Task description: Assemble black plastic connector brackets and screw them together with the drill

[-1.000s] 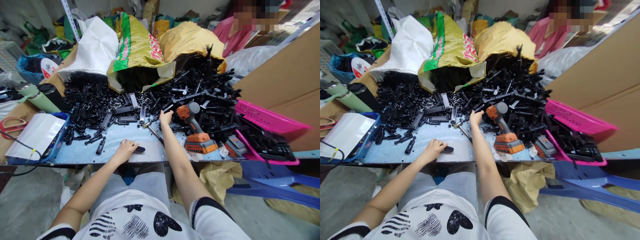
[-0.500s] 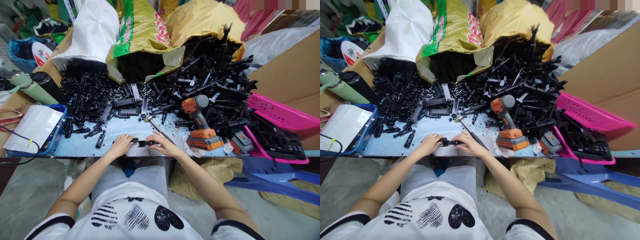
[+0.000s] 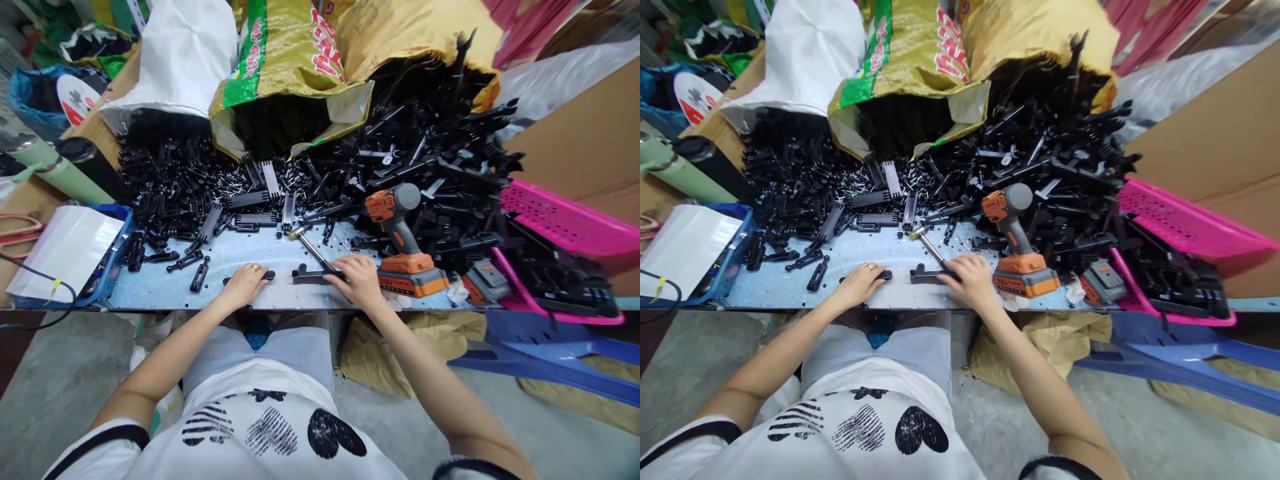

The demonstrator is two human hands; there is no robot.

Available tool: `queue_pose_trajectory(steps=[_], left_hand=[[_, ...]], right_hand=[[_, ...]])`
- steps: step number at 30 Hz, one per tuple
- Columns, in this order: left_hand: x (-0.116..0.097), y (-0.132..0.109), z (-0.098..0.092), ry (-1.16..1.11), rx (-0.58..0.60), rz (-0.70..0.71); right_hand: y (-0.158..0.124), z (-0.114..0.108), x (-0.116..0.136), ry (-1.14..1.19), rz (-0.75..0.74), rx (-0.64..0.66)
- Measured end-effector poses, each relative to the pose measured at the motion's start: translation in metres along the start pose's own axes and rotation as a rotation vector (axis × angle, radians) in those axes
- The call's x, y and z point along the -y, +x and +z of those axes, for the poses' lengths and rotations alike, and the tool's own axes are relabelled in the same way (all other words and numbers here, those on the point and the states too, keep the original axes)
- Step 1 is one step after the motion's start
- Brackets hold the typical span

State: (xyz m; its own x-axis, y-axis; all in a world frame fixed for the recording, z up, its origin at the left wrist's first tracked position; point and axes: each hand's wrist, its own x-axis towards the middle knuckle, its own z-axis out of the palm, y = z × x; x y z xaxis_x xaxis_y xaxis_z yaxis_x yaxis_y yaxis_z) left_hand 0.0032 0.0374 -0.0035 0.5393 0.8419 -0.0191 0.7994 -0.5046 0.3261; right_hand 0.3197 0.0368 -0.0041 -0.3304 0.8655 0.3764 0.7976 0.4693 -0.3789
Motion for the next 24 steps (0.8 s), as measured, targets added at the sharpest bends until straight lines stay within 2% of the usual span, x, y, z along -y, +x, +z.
queue_pose_trajectory(steps=[3,7,9,14,18,24], left_hand=[[0.000,0.002,0.001,-0.010,0.011,0.006],[-0.002,0.004,-0.002,-0.017,0.032,0.025],[-0.006,0.005,-0.005,-0.008,0.039,0.023],[-0.011,0.004,-0.012,0.012,0.044,0.025],[-0.008,-0.002,-0.013,-0.048,0.002,0.033],[-0.001,-0.010,-0.006,-0.103,-0.085,0.115]], right_hand=[[0.005,0.009,0.012,-0.221,-0.202,0.290],[0.016,0.028,0.040,-0.282,-0.374,0.474],[0.022,0.035,0.053,-0.279,-0.401,0.526],[0.028,0.036,0.074,-0.265,-0.357,0.540],[0.028,0.025,0.090,-0.315,-0.316,0.487],[0.034,0.009,0.111,-0.335,-0.257,0.523]])
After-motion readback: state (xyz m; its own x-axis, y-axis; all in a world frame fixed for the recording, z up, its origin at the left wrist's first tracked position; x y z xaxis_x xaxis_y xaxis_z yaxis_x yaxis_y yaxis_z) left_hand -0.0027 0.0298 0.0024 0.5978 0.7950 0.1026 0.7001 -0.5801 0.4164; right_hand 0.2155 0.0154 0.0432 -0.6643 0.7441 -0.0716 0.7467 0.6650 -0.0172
